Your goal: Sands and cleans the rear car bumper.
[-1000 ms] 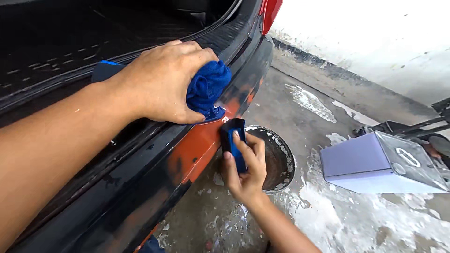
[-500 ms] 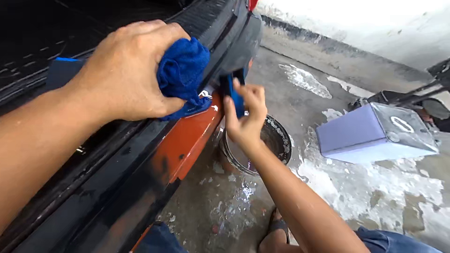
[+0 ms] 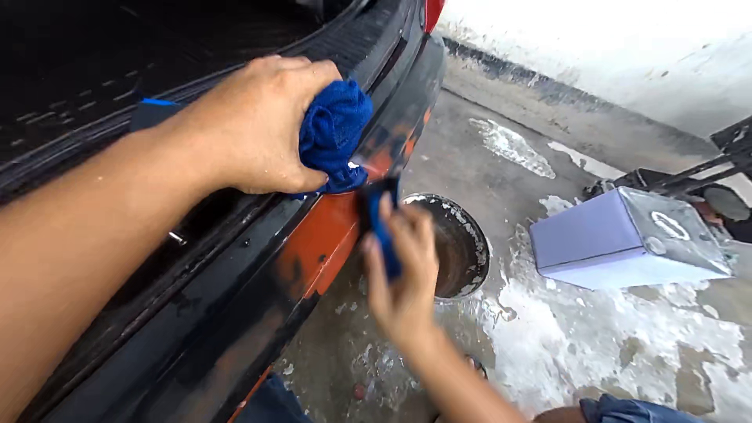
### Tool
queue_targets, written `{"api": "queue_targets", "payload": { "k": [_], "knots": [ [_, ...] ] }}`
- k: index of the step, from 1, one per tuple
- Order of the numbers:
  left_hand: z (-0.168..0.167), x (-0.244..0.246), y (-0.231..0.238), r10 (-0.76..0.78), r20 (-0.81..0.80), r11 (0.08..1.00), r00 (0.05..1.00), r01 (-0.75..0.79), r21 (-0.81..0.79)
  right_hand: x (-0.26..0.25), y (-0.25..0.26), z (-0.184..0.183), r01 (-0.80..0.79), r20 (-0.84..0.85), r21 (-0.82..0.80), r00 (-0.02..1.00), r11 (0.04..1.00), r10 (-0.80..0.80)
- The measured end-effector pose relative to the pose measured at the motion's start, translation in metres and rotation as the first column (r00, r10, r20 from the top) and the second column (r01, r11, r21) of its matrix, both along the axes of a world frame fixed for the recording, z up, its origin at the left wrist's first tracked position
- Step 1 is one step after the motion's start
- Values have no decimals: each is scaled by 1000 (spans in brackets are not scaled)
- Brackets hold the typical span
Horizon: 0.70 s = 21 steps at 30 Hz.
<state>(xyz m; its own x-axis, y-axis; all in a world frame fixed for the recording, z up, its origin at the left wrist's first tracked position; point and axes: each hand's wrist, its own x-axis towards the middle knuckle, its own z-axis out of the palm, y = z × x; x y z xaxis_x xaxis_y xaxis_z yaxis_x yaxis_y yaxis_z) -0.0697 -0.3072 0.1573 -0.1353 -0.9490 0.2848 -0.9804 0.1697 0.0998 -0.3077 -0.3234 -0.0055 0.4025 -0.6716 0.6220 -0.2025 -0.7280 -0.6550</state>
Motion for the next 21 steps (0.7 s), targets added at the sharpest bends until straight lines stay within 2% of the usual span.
{"api": "queue_targets", "payload": {
  "k": [2, 4, 6, 8, 10, 12, 15, 17, 19, 21],
  "knots": [
    [-3, 2, 0, -22, 3, 999, 1000, 22, -34, -12, 25, -19, -72, 19, -58, 997, 996, 74],
    [-4, 2, 1, -35, -1, 998, 999, 35, -45, -11, -11, -24, -87, 18, -132, 996, 987, 91],
    [-4, 1, 0, -62, 0, 996, 998, 62, -57, 1, -67, -15, 7, 14, -102, 1000, 995, -6],
    [-7, 0, 2, -91, -12, 993, 996, 90, -74, 12, -86, -5, 139, -6, -20, 990, 990, -139],
    [-8, -2, 3, -135, -40, 986, 990, 130, -104, 5, -50, 1, 126, -70, -8, 989, 992, -126],
    [-9, 1, 1, -185, -46, 974, 982, 176, -141, -6, -17, -13, 33, -42, -64, 998, 997, -36],
    [-11, 4, 0, -238, -65, 958, 969, 224, -177, -2, -59, -17, 23, -44, -164, 999, 986, -30],
    [-12, 1, 2, -252, -60, 957, 966, 240, -165, 11, -80, -5, 135, -63, -86, 988, 987, -140],
    [-12, 0, 4, -260, -54, 954, 964, 248, -166, 10, -50, 5, 146, -103, -43, 983, 988, -150],
    [-10, 2, -1, -264, -56, 950, 963, 250, -188, -4, -3, -1, 33, -114, -89, 993, 995, -43]
  ]
}}
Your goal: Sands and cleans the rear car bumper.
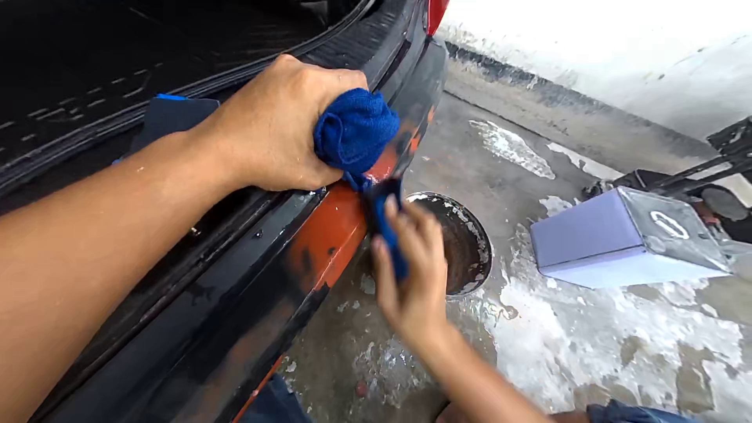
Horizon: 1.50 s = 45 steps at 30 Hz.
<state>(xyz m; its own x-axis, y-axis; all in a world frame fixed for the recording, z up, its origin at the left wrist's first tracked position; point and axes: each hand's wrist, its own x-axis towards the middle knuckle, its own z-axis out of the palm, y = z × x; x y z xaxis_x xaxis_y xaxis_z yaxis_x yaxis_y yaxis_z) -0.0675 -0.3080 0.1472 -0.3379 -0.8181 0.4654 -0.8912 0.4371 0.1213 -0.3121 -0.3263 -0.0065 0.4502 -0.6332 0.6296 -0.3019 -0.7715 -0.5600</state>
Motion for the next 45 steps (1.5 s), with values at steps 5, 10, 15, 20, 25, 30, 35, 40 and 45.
{"api": "queue_targets", "payload": {
  "k": [5, 10, 15, 20, 25, 30, 35, 40, 45],
  "knots": [
    [-3, 0, 4, 30, -27, 999, 999, -30, 28, -1, -57, -10, 14, -12, -53, 1000, 999, -14],
    [-4, -2, 4, 27, -50, 1000, 998, -27, 2, -7, 33, -4, -7, -13, 9, 1000, 1000, 7],
    [-6, -3, 8, 50, -89, 998, 995, -48, 28, -8, -2, -15, -30, 14, -55, 999, 998, 31],
    [-1, -6, 6, 86, -96, 996, 992, -82, 46, -1, 67, -4, 8, 10, 23, 1000, 1000, -8],
    [-1, -5, 4, 95, -111, 995, 989, -89, 53, -2, 41, -19, -70, 61, -125, 995, 990, 78],
    [-3, -4, 3, 75, -170, 997, 983, -72, 20, 2, 80, -16, -20, 109, 40, 994, 999, 15],
    [-7, 1, 2, 97, -234, 995, 967, -92, 30, 16, 62, -22, -66, 184, -120, 979, 991, 87],
    [-10, 0, 1, 101, -287, 994, 953, -107, -4, 2, 96, -21, -93, 145, 14, 985, 996, 90],
    [-8, -1, 2, 213, -295, 977, 931, -193, 96, 35, 38, 4, -42, 207, -105, 976, 994, 63]
  ]
}}
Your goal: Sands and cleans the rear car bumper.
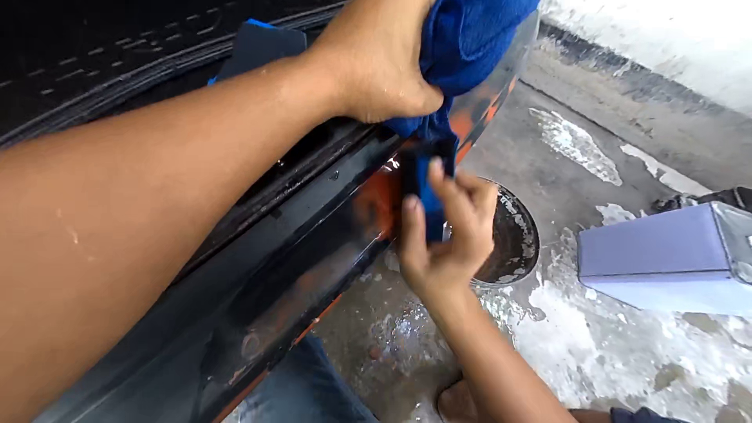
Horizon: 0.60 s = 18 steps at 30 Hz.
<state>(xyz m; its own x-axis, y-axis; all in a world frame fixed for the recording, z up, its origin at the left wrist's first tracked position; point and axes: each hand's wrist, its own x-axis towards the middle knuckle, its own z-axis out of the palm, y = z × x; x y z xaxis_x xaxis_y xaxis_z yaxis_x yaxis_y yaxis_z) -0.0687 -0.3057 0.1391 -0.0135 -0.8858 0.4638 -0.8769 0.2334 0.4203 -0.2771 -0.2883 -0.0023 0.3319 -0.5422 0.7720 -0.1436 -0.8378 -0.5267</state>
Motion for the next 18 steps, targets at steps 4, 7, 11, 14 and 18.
{"api": "queue_targets", "payload": {
  "k": [4, 7, 11, 14, 18],
  "knots": [
    [0, 3, -4, -99, -31, 990, 995, 95, -109, -22, 49, -6, -37, -76, 112, 996, 993, 46],
    [3, 7, -8, -108, -7, 989, 994, 106, -106, -33, 50, -20, -77, -117, 38, 990, 996, 81],
    [-3, 1, -2, -44, -13, 997, 999, 43, -57, -8, 20, 4, 7, -72, 24, 997, 1000, -5],
    [-1, 2, -4, -119, -28, 986, 993, 115, -119, -32, 64, -12, -13, -157, 80, 987, 997, 25],
    [-1, 6, -6, -121, -23, 987, 992, 118, -107, -30, 28, -19, -56, -145, -34, 988, 998, 50]
  ]
}}
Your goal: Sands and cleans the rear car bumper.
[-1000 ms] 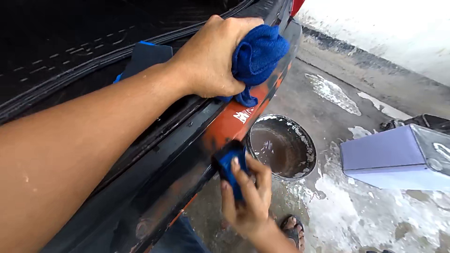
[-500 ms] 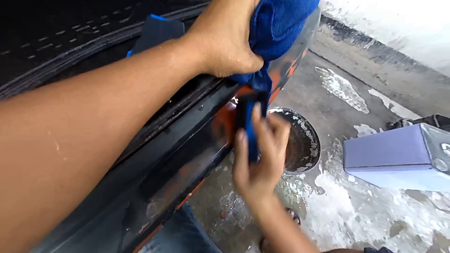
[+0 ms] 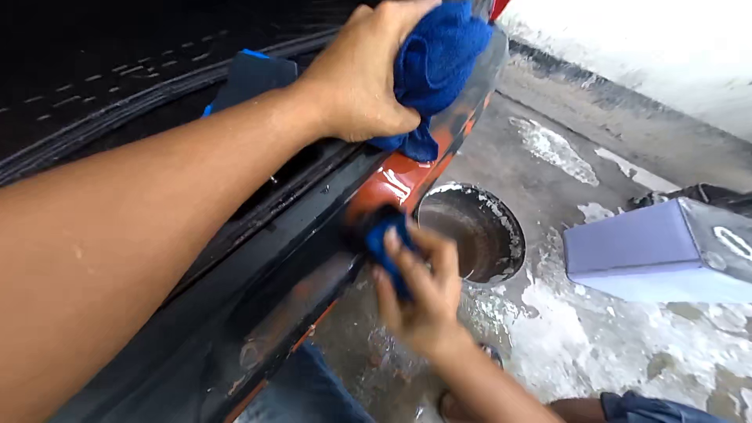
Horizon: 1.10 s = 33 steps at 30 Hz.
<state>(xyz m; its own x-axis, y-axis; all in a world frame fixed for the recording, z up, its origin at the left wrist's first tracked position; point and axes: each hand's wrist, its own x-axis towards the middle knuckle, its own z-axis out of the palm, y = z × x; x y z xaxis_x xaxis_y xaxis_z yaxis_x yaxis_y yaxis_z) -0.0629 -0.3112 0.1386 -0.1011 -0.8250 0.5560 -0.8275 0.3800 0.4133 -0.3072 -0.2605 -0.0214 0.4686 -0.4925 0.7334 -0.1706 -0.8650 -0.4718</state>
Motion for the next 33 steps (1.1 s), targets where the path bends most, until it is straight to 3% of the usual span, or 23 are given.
{"api": "queue_targets", "payload": {
  "k": [3, 7, 10, 13, 15, 17, 20, 23, 25, 28, 31, 33],
  "knots": [
    [-4, -2, 2, 9, 1, 1000, 1000, -9, -8, 21, -27, 20, 125, 54, 98, 990, 987, -131],
    [2, -2, 3, 59, 153, 998, 986, -57, -17, 1, 41, 3, 5, 38, 146, 999, 989, -11],
    [5, -4, 5, 82, 251, 994, 964, -97, 49, 2, 2, -4, -12, 43, 40, 999, 999, 11],
    [5, -7, 6, 92, 288, 992, 953, -113, 56, 23, -41, 13, 116, 118, 158, 984, 981, -136],
    [6, -9, 9, 105, 301, 989, 948, -131, 66, 18, -8, 15, 126, 86, 229, 985, 965, -149],
    [7, -8, 6, 103, 320, 991, 942, -126, 52, 6, 34, 1, 45, 85, 211, 994, 976, -65],
    [6, -6, 7, 101, 312, 988, 945, -131, 77, 11, 9, -5, -15, 140, 98, 990, 995, 1],
    [4, -7, 7, 103, 272, 987, 957, -133, 93, 38, -36, 15, 91, 237, 136, 964, 987, -122],
    [1, -8, 10, 110, 247, 989, 963, -131, 68, 29, -11, 17, 80, 186, 196, 976, 977, -117],
    [4, -5, 5, 99, 254, 994, 962, -108, 20, 4, 25, -9, -21, 145, 164, 989, 986, -3],
    [0, -4, 6, 91, 248, 992, 964, -110, 61, 18, -21, 0, -13, 187, 47, 982, 999, 4],
    [1, -4, 5, 95, 248, 992, 964, -111, 51, 35, -42, 16, 79, 204, 87, 974, 993, -95]
  ]
}}
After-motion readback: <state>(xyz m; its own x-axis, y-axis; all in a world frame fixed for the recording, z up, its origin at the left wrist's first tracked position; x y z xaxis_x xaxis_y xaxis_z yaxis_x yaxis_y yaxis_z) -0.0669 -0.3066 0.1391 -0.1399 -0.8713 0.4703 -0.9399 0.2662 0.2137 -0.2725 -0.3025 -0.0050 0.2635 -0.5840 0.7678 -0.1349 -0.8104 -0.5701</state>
